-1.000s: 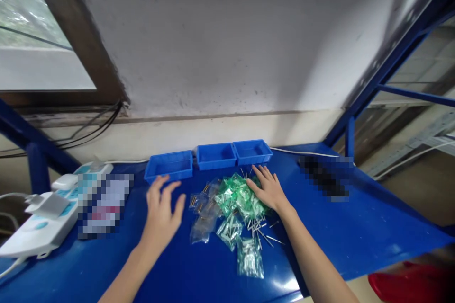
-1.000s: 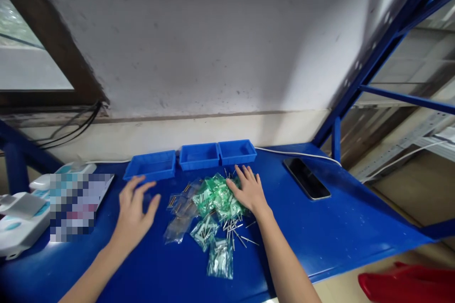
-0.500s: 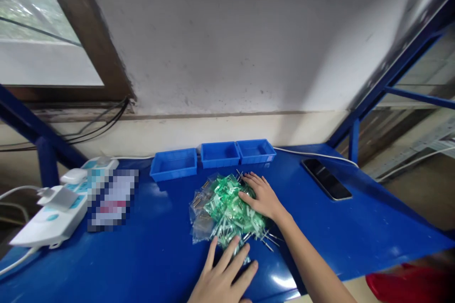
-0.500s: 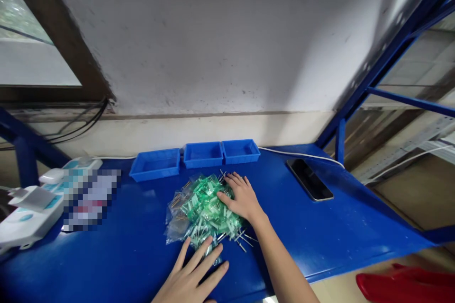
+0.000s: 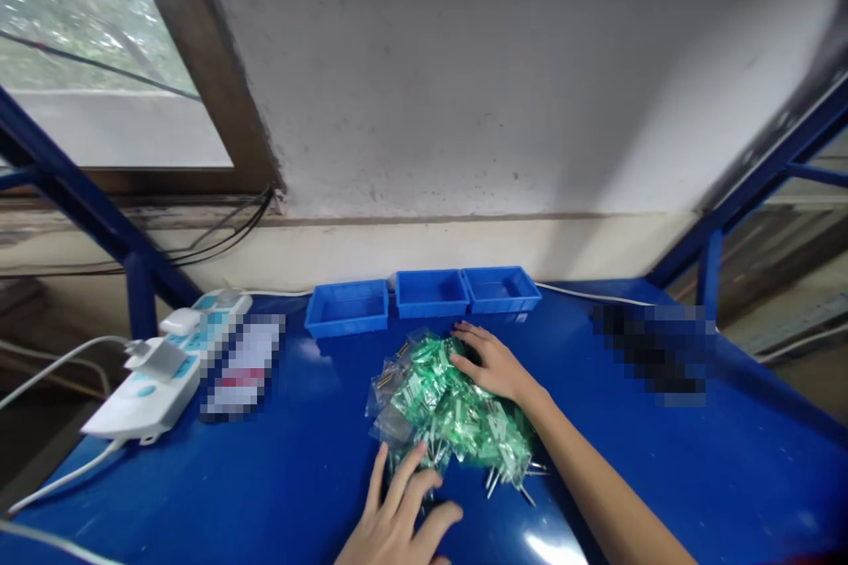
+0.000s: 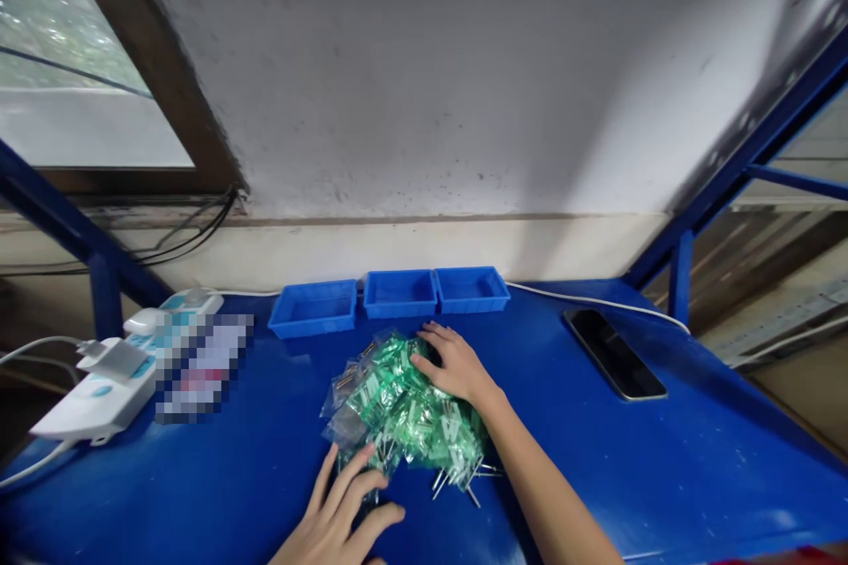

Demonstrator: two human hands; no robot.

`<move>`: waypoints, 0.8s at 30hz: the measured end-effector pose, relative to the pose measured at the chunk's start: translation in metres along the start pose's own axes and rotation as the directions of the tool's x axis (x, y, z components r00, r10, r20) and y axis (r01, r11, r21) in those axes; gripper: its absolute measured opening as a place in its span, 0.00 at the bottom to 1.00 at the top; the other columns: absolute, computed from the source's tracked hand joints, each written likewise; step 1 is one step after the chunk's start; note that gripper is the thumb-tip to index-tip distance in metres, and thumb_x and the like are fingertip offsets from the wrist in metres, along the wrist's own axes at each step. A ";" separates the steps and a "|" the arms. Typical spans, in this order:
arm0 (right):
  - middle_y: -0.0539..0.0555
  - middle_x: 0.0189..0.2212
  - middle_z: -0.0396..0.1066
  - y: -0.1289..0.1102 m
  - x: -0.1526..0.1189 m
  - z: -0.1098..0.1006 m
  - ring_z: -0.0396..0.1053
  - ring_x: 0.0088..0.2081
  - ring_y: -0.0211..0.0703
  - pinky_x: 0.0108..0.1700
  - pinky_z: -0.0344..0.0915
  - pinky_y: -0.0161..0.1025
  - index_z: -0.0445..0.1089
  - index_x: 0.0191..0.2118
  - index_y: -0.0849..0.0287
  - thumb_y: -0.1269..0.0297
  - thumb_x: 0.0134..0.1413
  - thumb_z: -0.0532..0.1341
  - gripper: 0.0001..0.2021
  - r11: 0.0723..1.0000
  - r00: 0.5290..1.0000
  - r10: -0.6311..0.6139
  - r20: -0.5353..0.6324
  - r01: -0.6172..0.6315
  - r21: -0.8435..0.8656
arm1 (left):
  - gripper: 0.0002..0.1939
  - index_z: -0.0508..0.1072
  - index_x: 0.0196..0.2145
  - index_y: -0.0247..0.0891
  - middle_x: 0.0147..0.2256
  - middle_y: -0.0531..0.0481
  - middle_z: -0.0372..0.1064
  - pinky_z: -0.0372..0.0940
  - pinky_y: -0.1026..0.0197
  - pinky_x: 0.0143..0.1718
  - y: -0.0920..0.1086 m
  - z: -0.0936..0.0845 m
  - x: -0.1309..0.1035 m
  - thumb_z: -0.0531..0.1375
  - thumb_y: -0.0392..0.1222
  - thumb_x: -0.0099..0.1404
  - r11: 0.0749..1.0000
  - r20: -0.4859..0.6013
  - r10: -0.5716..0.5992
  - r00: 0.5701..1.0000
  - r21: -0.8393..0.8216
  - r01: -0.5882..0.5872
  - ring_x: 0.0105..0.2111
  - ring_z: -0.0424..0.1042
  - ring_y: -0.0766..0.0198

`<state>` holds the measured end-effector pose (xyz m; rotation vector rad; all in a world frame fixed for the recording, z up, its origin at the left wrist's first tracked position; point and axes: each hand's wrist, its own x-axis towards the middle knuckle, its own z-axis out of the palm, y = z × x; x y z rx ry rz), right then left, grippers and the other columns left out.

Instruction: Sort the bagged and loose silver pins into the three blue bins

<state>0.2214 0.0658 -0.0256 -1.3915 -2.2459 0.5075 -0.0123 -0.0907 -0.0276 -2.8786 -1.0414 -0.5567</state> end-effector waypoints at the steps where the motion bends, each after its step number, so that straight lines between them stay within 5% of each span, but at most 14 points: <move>1: 0.59 0.57 0.62 -0.001 -0.001 0.002 0.56 0.60 0.50 0.61 0.53 0.52 0.65 0.55 0.57 0.48 0.56 0.53 0.26 1.000 1.000 -0.013 -0.028 0.013 0.027 | 0.13 0.69 0.45 0.48 0.42 0.49 0.67 0.54 0.37 0.57 0.001 -0.001 0.001 0.57 0.45 0.62 1.000 0.022 -0.019 1.000 -0.018 0.019 0.56 0.59 0.49; 5: 0.58 0.53 0.67 0.002 -0.009 0.001 0.57 0.60 0.48 0.60 0.56 0.49 0.66 0.53 0.57 0.52 0.59 0.51 0.21 0.995 0.981 0.018 -0.193 0.001 0.099 | 0.15 0.67 0.46 0.45 0.44 0.45 0.64 0.52 0.31 0.55 0.001 -0.006 0.008 0.54 0.35 0.61 0.983 0.072 -0.166 0.984 -0.065 0.170 0.58 0.54 0.45; 8: 0.57 0.51 0.69 0.009 -0.012 -0.006 0.59 0.58 0.48 0.59 0.57 0.48 0.68 0.50 0.57 0.53 0.60 0.50 0.20 0.995 0.956 0.062 -0.287 -0.037 0.093 | 0.13 0.65 0.46 0.43 0.46 0.43 0.61 0.47 0.28 0.55 -0.012 -0.012 0.018 0.53 0.38 0.63 0.963 0.012 -0.255 0.967 -0.091 0.256 0.59 0.51 0.45; 11: 0.57 0.50 0.69 0.014 -0.004 -0.017 0.59 0.58 0.48 0.59 0.57 0.47 0.68 0.49 0.57 0.53 0.60 0.50 0.19 1.000 0.933 0.008 -0.360 -0.013 -0.011 | 0.15 0.63 0.49 0.42 0.51 0.41 0.58 0.43 0.29 0.57 -0.046 -0.021 0.039 0.54 0.45 0.64 0.948 -0.116 -0.316 0.942 -0.083 0.308 0.60 0.50 0.45; 14: 0.59 0.54 0.65 0.016 0.018 -0.025 0.55 0.60 0.50 0.61 0.51 0.50 0.64 0.54 0.60 0.53 0.60 0.50 0.22 0.984 0.903 -0.037 -0.428 -0.041 -0.173 | 0.16 0.63 0.50 0.41 0.55 0.39 0.55 0.45 0.35 0.59 -0.092 -0.027 0.069 0.51 0.45 0.66 0.888 -0.245 -0.450 0.859 -0.021 0.459 0.60 0.51 0.47; 17: 0.63 0.59 0.58 0.015 0.045 -0.022 0.52 0.62 0.53 0.62 0.47 0.54 0.57 0.60 0.63 0.50 0.57 0.52 0.29 0.954 0.932 0.007 -0.363 -0.115 -0.276 | 0.23 0.60 0.55 0.37 0.56 0.36 0.58 0.44 0.34 0.58 -0.132 -0.019 0.098 0.52 0.48 0.65 0.815 -0.200 -0.569 0.797 -0.009 0.579 0.57 0.57 0.45; 20: 0.64 0.59 0.57 0.016 0.062 -0.012 0.55 0.60 0.52 0.62 0.46 0.52 0.57 0.60 0.64 0.51 0.56 0.53 0.31 0.945 0.963 0.034 -0.267 -0.119 -0.306 | 0.28 0.58 0.58 0.33 0.56 0.33 0.59 0.42 0.38 0.59 -0.153 -0.003 0.117 0.54 0.48 0.63 0.823 -0.104 -0.565 0.819 0.007 0.568 0.57 0.59 0.45; 24: 0.63 0.59 0.58 0.020 0.065 -0.004 0.59 0.58 0.51 0.59 0.51 0.48 0.58 0.60 0.65 0.52 0.57 0.52 0.29 0.945 0.959 0.013 -0.282 -0.104 -0.310 | 0.28 0.59 0.57 0.33 0.55 0.34 0.61 0.45 0.41 0.58 -0.164 0.010 0.124 0.55 0.47 0.62 0.824 -0.140 -0.561 0.816 0.005 0.567 0.55 0.61 0.47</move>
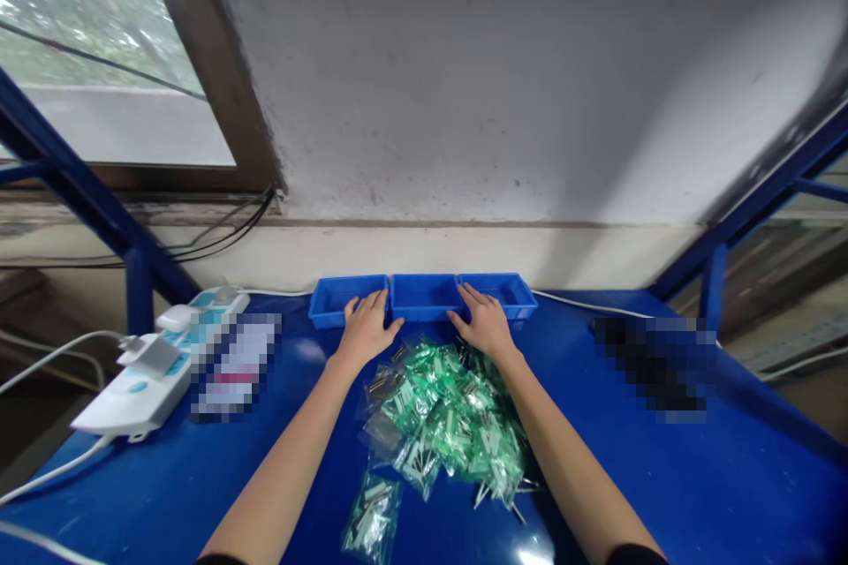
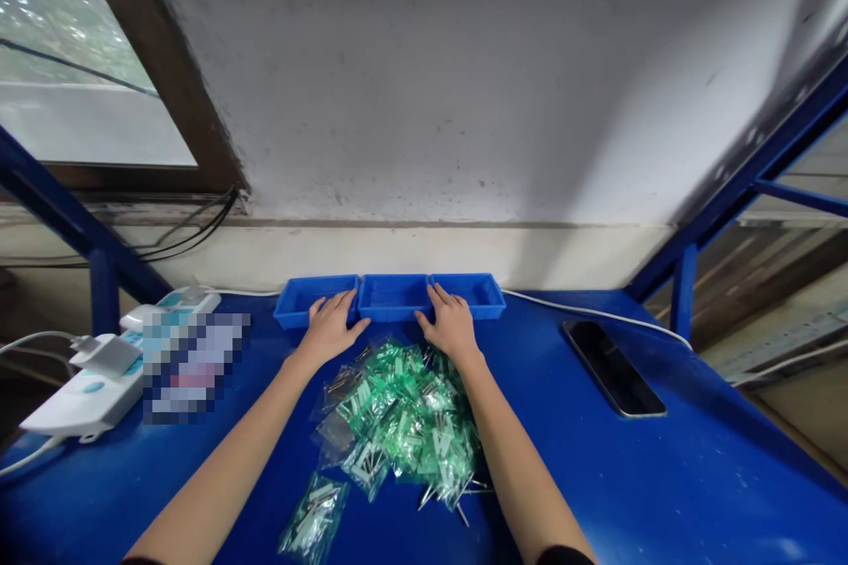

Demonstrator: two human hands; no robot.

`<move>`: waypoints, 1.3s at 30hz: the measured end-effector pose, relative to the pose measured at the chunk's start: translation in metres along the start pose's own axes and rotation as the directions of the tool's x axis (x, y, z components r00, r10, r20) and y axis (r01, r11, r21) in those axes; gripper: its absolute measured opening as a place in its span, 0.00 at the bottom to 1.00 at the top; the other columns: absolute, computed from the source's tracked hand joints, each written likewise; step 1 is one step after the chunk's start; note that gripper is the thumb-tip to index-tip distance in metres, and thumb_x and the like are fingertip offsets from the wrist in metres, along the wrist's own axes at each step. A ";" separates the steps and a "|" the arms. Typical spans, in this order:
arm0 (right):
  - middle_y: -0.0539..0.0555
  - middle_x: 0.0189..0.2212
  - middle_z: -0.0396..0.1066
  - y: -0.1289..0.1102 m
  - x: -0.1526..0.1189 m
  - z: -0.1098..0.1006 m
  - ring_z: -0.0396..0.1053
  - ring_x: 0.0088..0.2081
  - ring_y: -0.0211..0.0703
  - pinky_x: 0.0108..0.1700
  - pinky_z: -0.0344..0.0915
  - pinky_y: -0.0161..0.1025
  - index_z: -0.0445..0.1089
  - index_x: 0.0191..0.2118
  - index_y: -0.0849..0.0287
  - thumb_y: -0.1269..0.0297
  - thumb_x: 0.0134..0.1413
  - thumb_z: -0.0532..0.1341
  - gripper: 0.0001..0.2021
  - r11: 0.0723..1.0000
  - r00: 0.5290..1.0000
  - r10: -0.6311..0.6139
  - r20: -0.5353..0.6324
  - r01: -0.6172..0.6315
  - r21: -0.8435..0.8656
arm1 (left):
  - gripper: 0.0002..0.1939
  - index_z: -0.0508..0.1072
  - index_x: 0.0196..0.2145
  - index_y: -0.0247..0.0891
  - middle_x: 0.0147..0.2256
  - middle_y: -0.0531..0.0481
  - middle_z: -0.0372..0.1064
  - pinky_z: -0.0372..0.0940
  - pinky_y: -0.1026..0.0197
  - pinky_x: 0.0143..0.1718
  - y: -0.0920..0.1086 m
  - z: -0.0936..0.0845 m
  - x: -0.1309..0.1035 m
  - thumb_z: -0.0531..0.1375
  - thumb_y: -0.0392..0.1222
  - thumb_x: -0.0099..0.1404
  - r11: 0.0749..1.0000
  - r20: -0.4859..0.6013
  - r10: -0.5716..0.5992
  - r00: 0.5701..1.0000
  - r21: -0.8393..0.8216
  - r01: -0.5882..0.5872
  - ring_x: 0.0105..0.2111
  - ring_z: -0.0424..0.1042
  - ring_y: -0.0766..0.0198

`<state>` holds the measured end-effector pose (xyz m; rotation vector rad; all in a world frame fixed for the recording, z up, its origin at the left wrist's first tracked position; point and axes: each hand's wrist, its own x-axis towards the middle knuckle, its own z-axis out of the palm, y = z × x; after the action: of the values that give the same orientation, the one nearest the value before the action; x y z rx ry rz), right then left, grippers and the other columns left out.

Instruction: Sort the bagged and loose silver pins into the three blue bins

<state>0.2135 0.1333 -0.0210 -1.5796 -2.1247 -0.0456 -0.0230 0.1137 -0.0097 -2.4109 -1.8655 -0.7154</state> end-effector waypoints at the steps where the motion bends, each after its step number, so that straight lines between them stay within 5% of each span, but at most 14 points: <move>1: 0.63 0.59 0.58 0.001 -0.001 0.000 0.59 0.58 0.52 0.58 0.52 0.48 0.58 0.60 0.65 0.52 0.57 0.52 0.29 1.000 1.000 -0.009 -0.005 0.009 -0.003 | 0.28 0.59 0.57 0.34 0.55 0.35 0.62 0.46 0.42 0.58 -0.001 0.001 0.000 0.55 0.47 0.62 1.000 -0.015 -0.002 1.000 -0.001 0.002 0.55 0.62 0.47; 12: 0.66 0.60 0.55 -0.005 -0.002 -0.014 0.61 0.57 0.54 0.55 0.55 0.49 0.56 0.61 0.66 0.50 0.56 0.52 0.32 1.000 0.995 -0.013 0.094 0.014 -0.012 | 0.29 0.59 0.57 0.34 0.55 0.36 0.61 0.55 0.41 0.51 -0.008 -0.014 0.003 0.55 0.51 0.62 0.998 0.096 0.035 0.995 -0.049 -0.030 0.53 0.63 0.43; 25: 0.64 0.61 0.52 -0.027 -0.045 -0.036 0.62 0.55 0.57 0.52 0.57 0.53 0.53 0.62 0.66 0.52 0.58 0.50 0.31 0.997 0.985 0.021 0.172 -0.008 -0.072 | 0.26 0.61 0.57 0.30 0.54 0.37 0.62 0.61 0.52 0.51 0.010 -0.024 -0.046 0.53 0.47 0.65 0.997 0.054 0.027 0.998 0.066 -0.030 0.51 0.65 0.49; 32: 0.64 0.61 0.53 -0.029 -0.055 -0.038 0.62 0.55 0.58 0.51 0.59 0.53 0.54 0.62 0.65 0.52 0.58 0.49 0.30 0.997 0.988 0.009 0.155 0.003 -0.078 | 0.22 0.65 0.55 0.29 0.50 0.38 0.67 0.49 0.44 0.59 0.023 -0.022 -0.058 0.52 0.40 0.65 0.975 -0.069 0.081 0.994 0.210 -0.065 0.47 0.68 0.50; 39: 0.64 0.61 0.55 -0.027 -0.060 -0.040 0.63 0.55 0.56 0.53 0.58 0.52 0.55 0.61 0.64 0.51 0.58 0.50 0.30 0.996 0.991 0.000 0.131 0.012 -0.090 | 0.23 0.63 0.56 0.24 0.52 0.33 0.65 0.52 0.47 0.59 0.025 -0.016 -0.059 0.51 0.39 0.66 0.973 -0.020 0.083 0.996 0.219 -0.077 0.51 0.66 0.49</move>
<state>0.2161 0.0585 -0.0027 -1.6695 -2.2573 -0.0425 -0.0167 0.0477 -0.0098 -2.3104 -1.7234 -0.5077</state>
